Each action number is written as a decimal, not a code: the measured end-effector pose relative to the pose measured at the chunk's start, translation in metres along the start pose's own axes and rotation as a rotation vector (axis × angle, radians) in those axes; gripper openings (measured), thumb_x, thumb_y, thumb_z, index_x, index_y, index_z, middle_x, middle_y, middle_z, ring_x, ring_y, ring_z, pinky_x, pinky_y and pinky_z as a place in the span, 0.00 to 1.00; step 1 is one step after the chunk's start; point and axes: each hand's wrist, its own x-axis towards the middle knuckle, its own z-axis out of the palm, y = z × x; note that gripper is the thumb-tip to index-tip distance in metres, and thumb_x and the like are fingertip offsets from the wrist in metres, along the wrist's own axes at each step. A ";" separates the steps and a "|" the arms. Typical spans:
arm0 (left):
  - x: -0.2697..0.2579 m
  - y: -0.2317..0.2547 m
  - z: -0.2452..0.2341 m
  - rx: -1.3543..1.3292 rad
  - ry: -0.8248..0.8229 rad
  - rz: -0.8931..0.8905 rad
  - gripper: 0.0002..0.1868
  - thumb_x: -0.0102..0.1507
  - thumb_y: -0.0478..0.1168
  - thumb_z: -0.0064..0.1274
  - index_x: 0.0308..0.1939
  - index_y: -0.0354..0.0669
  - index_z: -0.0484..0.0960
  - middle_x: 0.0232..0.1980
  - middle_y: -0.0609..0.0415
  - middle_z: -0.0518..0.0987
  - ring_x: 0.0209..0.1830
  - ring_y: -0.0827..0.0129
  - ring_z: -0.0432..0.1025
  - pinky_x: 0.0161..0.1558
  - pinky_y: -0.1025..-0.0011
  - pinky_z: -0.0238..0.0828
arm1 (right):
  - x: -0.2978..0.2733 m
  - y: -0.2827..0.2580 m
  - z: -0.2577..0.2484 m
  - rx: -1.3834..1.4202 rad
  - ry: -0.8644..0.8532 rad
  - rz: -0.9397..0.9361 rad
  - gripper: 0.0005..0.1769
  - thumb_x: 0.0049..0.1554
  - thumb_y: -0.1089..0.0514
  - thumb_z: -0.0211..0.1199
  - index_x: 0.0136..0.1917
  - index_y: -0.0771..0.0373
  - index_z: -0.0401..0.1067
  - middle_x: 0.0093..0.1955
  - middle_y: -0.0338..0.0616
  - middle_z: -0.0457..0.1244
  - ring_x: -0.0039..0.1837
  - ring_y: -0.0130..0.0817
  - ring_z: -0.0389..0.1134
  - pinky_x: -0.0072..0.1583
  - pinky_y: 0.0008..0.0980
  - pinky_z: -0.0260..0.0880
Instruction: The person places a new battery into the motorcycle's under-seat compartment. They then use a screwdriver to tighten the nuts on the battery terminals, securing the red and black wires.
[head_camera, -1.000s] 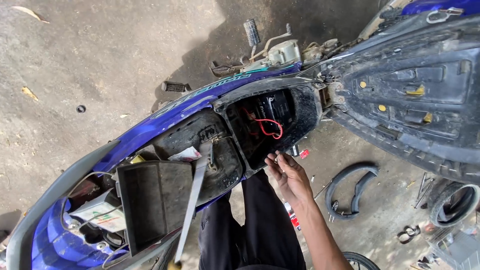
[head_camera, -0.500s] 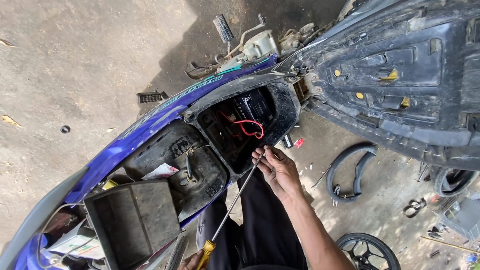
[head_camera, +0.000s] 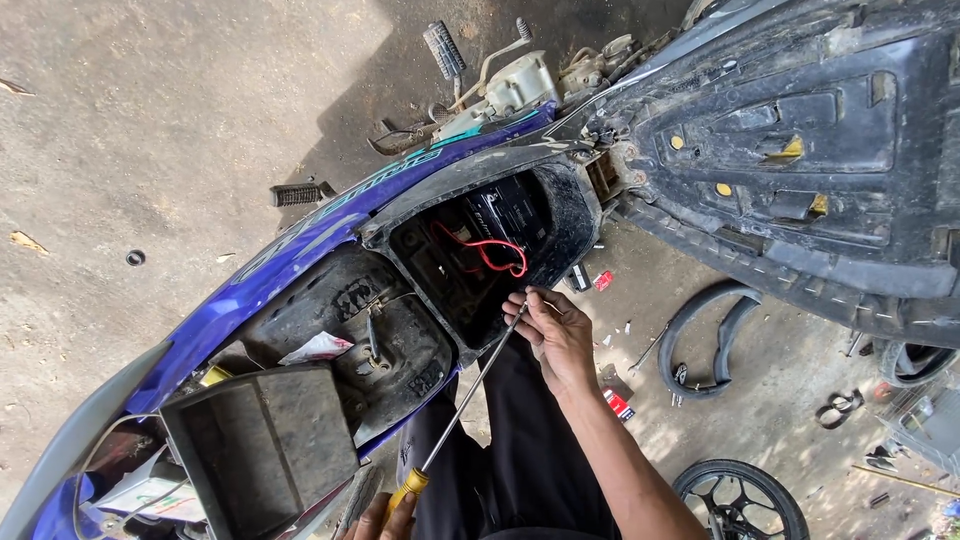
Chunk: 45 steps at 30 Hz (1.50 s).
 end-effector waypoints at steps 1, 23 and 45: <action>0.034 0.026 -0.021 0.127 0.085 -0.068 0.25 0.61 0.49 0.54 0.64 0.72 0.76 0.54 0.62 0.78 0.37 0.72 0.76 0.40 0.71 0.73 | 0.001 -0.001 0.001 -0.031 -0.007 -0.021 0.14 0.59 0.60 0.63 0.56 0.70 0.74 0.53 0.61 0.72 0.56 0.53 0.76 0.60 0.48 0.79; 0.213 0.085 -0.033 0.061 -0.155 -0.128 0.25 0.70 0.46 0.48 0.72 0.67 0.70 0.22 0.65 0.66 0.13 0.78 0.56 0.11 0.71 0.55 | 0.046 0.005 -0.006 0.084 -0.178 0.075 0.13 0.62 0.67 0.57 0.60 0.72 0.73 0.62 0.67 0.68 0.66 0.60 0.71 0.68 0.51 0.74; 0.231 0.092 -0.023 0.156 -0.269 -0.188 0.39 0.56 0.28 0.47 0.73 0.54 0.69 0.32 0.51 0.73 0.22 0.57 0.74 0.13 0.57 0.67 | 0.100 -0.017 -0.021 -2.128 -0.125 -0.916 0.19 0.50 0.40 0.75 0.50 0.52 0.84 0.49 0.43 0.68 0.58 0.46 0.59 0.60 0.49 0.53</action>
